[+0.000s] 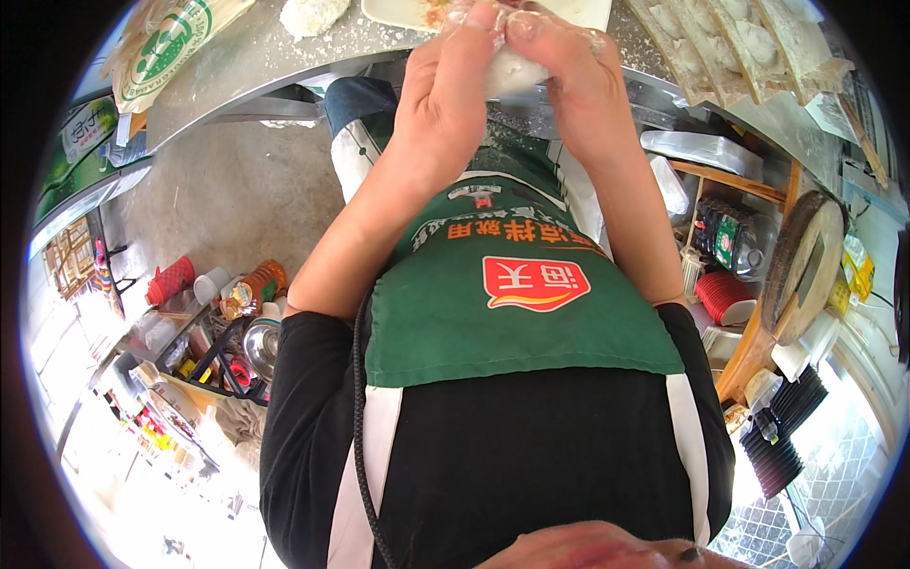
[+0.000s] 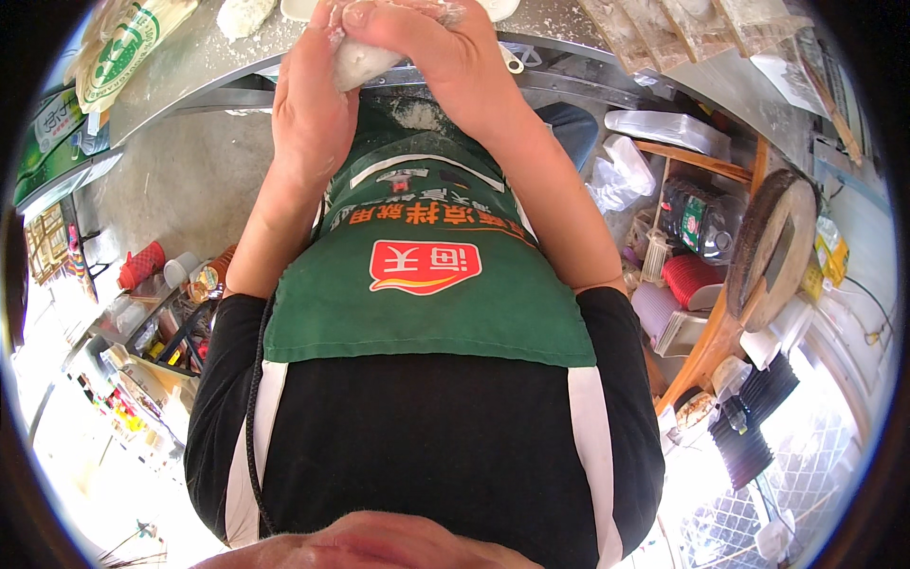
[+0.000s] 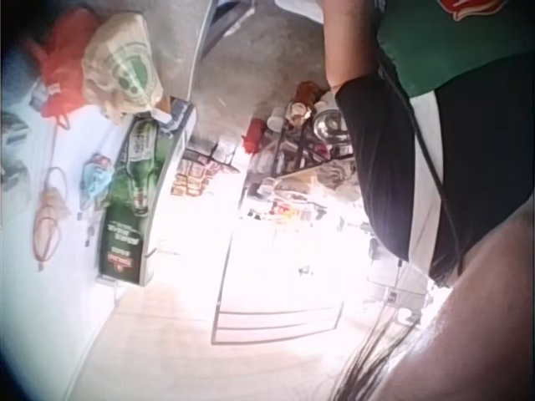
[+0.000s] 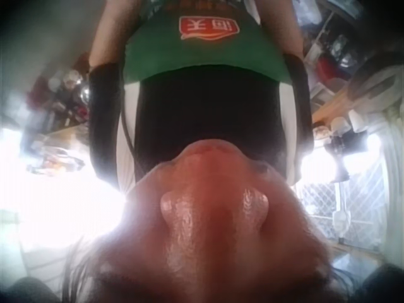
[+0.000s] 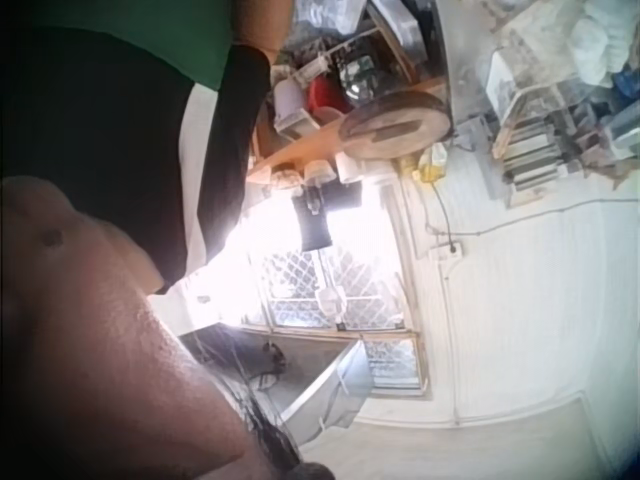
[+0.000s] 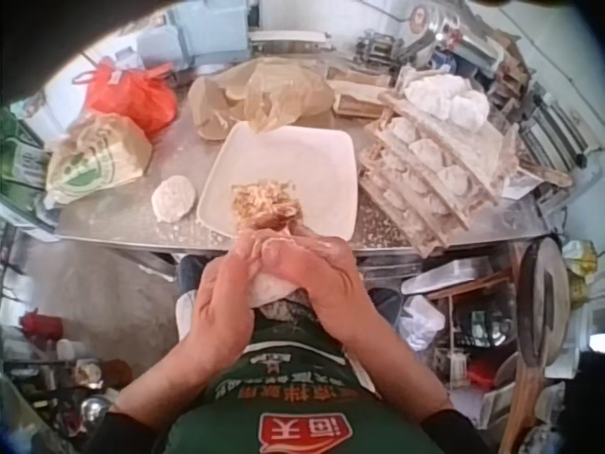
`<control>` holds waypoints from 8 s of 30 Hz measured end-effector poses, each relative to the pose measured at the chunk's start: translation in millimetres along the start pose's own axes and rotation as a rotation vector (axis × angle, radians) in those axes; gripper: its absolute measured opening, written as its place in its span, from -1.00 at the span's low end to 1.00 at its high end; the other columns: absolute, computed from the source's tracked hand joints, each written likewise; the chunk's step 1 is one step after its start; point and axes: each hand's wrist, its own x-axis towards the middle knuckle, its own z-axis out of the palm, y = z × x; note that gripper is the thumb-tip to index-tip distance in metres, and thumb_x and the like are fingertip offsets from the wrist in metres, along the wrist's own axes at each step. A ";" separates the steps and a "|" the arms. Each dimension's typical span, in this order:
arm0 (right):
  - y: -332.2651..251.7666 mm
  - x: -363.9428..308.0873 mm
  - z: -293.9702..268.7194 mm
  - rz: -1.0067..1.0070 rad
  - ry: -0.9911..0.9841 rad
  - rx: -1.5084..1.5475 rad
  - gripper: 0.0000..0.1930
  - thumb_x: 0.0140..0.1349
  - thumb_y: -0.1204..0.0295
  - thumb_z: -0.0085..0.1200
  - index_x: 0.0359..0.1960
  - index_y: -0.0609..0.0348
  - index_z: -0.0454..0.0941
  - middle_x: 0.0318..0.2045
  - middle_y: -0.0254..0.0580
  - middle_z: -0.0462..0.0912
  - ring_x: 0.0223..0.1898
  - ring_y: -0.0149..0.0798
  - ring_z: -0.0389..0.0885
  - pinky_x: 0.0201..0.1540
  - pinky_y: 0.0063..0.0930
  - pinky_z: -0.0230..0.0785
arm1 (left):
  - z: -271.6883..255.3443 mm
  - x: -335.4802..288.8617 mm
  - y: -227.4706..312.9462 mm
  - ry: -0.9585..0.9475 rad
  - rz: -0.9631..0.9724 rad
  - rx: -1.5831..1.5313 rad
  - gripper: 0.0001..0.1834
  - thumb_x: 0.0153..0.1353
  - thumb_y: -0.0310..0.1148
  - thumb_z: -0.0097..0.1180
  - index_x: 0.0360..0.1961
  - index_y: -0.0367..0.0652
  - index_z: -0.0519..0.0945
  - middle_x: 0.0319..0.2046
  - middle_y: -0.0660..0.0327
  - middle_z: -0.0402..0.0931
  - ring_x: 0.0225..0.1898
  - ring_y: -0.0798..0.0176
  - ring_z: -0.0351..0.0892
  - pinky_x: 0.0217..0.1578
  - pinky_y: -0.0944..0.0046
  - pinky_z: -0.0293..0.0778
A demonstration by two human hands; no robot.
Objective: The person repeatedly scoops filling onto round dough wrappers, folds and seals them into dumplings, and places the finished dumplings on a tray. The process continues throughout the clip with consistent hand motions.
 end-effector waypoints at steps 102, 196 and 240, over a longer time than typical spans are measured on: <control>16.1 -44.9 -72.6 -0.117 0.628 -0.269 -0.80 0.01 0.49 0.23 -0.32 0.32 0.65 -0.19 0.01 0.56 -0.09 -0.27 0.44 0.05 -0.47 0.26 | 46.1 157.9 63.1 -0.040 0.562 0.853 -0.77 0.24 -0.39 0.01 -0.17 -0.25 0.61 -0.25 0.07 0.61 -0.17 0.12 0.55 -0.06 0.22 0.37; 78.6 -38.4 6.2 -0.306 -0.250 -1.392 -0.49 0.06 0.62 -0.02 0.10 -0.04 0.47 -0.41 -0.09 0.55 -0.59 -0.03 0.52 -0.57 -0.23 0.40 | -47.8 2.4 -24.1 0.373 -0.442 -0.895 -0.53 0.45 -0.17 -0.52 0.15 -0.29 0.22 0.15 0.03 0.27 0.21 0.04 0.26 0.21 -0.03 0.20; 46.7 -1.4 -38.4 0.577 -0.142 0.107 -0.51 -0.37 0.75 0.10 -0.22 0.30 0.57 -0.33 -0.30 0.60 -0.32 -0.41 0.51 -0.38 -0.56 0.34 | -60.5 3.7 -11.5 0.098 -0.588 -0.737 -0.55 0.42 -0.22 -0.35 0.13 -0.38 0.27 0.09 0.01 0.37 0.11 0.04 0.38 0.18 0.01 0.26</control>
